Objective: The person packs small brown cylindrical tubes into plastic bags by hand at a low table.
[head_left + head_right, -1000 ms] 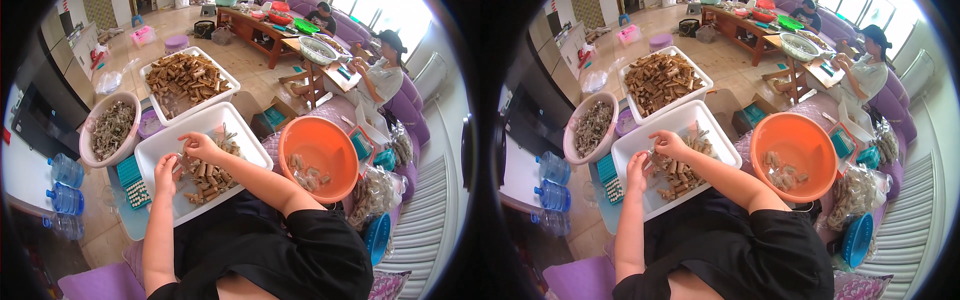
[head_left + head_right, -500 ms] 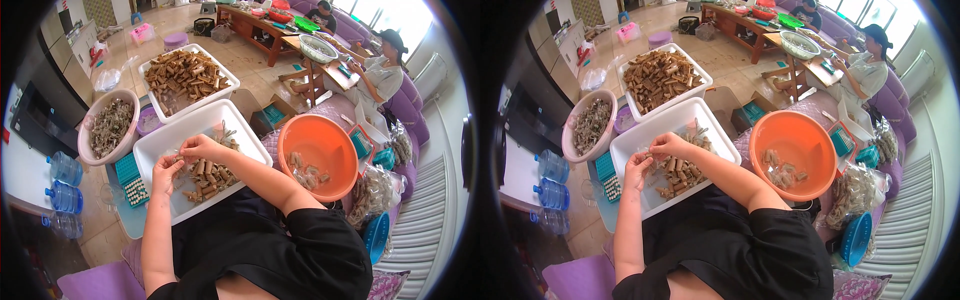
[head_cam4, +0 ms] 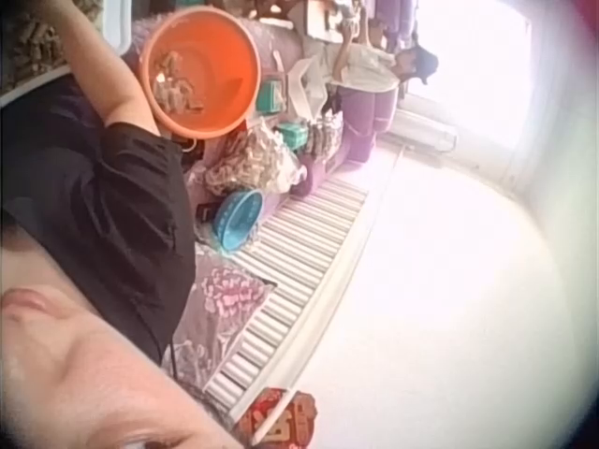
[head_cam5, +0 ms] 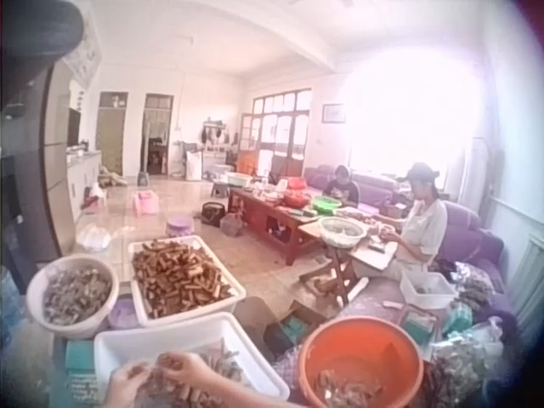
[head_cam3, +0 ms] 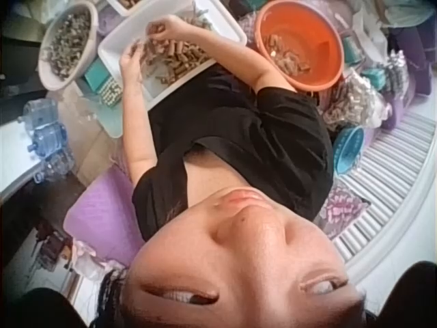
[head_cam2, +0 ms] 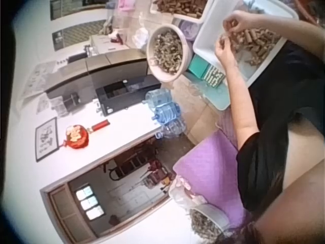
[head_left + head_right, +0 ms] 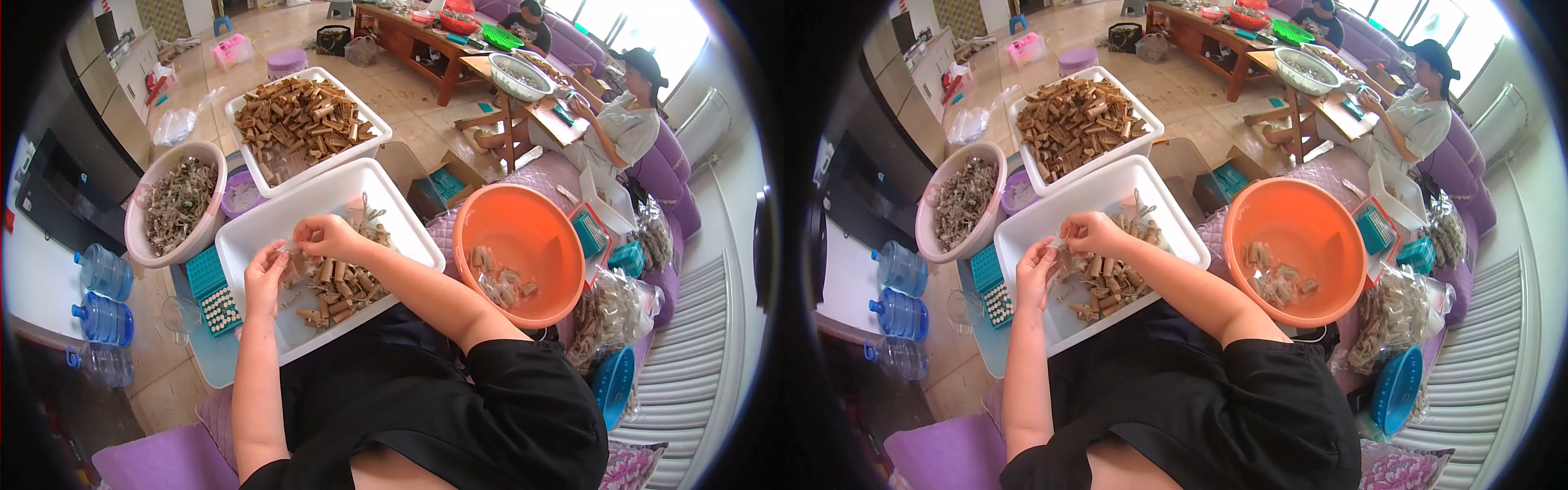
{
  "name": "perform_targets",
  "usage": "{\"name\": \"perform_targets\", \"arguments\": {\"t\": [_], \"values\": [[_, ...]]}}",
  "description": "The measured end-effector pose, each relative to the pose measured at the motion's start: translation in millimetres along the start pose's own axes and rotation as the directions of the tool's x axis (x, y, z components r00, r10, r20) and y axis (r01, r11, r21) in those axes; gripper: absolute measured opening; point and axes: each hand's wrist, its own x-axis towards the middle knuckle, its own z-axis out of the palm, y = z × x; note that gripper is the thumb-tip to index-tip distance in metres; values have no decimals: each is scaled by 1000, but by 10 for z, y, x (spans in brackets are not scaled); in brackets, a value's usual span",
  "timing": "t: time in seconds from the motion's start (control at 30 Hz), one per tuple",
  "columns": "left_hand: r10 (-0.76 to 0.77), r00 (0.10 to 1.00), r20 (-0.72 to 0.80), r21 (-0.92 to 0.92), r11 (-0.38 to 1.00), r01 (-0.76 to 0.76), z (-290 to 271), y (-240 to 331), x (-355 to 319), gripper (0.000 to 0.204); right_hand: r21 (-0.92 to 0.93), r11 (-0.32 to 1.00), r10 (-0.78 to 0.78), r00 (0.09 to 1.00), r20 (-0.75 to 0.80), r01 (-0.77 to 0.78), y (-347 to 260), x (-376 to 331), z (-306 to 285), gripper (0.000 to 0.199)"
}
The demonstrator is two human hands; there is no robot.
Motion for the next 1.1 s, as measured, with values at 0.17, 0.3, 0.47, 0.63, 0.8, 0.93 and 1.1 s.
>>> {"name": "perform_targets", "arguments": {"t": [0.17, 0.3, 0.47, 0.63, 0.8, 0.93, 1.1], "values": [[-1, 1000, 2, 32, 999, 1, -66, -69, 34, 20, 0, 1000, 15, 1000, -25, -15, 11, 16, -11, 9], [-43, 999, -29, -48, 998, 42, -27, -51, 39, 17, 73, 997, 5, 1000, 0, -5, 162, 86, -51, 11], [136, 990, -28, 151, 980, -130, -9, -102, 23, 23, 6, 1000, -10, 999, 48, 9, 158, 75, -57, 9], [86, 994, -70, 73, 994, -81, -3, -48, 15, 24, 66, 996, 55, 997, 46, -58, 143, 66, -64, 10], [80, 996, -32, 163, 984, -74, 46, -26, -4, 23, -12, 995, 94, 989, -113, -96, 184, 94, -42, 9], [69, 992, -104, 89, 994, -59, 37, -5, -1, 24, 78, 986, 159, 980, -122, -151, 135, 85, 26, 5], [45, 994, -102, -237, 969, -68, 33, 54, -10, 18, 483, 868, 143, 989, -26, -113, 96, 51, 15, 5]]}}
